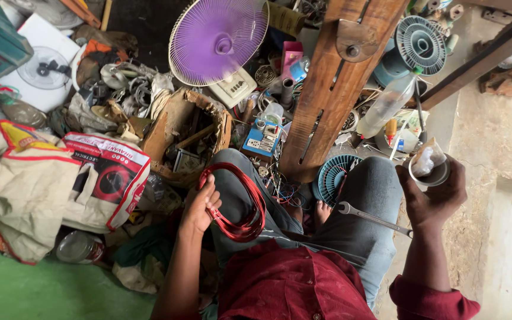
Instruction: The person winds red copper wire onto a wooden spool using a manual winding jig. They secure the wire, rotate the spool to wind the wire, and then remove the completed coil from the jig.
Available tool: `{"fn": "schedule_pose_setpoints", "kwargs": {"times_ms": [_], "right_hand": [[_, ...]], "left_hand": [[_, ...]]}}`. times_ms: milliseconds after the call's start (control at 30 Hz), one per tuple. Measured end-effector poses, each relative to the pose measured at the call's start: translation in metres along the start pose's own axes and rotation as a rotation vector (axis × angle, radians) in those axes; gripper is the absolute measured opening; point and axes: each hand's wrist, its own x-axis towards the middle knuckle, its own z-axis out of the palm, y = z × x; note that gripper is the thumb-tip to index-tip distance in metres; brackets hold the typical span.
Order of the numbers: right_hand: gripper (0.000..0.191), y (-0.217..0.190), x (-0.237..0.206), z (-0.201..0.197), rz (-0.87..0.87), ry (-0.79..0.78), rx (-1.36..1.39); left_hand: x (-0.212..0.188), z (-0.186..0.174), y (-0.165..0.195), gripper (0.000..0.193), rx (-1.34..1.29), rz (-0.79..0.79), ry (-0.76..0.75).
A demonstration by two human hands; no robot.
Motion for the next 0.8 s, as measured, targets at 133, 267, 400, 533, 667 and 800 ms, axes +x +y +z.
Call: {"fn": "schedule_pose_setpoints", "kwargs": {"times_ms": [133, 267, 400, 533, 667, 800], "right_hand": [[0.060, -0.008, -0.002, 0.013, -0.007, -0.024, -0.002], [0.059, -0.023, -0.004, 0.022, -0.041, -0.026, 0.010], [0.061, -0.037, -0.005, 0.023, 0.002, -0.043, 0.133], [0.061, -0.040, -0.003, 0.017, 0.039, -0.074, 0.089], [0.062, -0.035, 0.001, 0.015, 0.052, -0.089, 0.040], [0.059, -0.027, 0.003, 0.014, 0.097, -0.123, 0.054]], "left_hand": [[-0.010, -0.013, 0.005, 0.035, 0.248, 0.136, -0.011], [-0.011, 0.011, 0.003, 0.024, 0.392, 0.219, 0.254], [-0.017, 0.032, 0.004, 0.030, 0.391, 0.253, 0.356], [-0.014, 0.045, 0.004, 0.031, 0.423, 0.325, 0.255], [-0.007, 0.042, 0.006, 0.025, 0.512, 0.255, 0.193], [-0.001, 0.031, 0.008, 0.028, 0.525, 0.263, 0.056]]}}
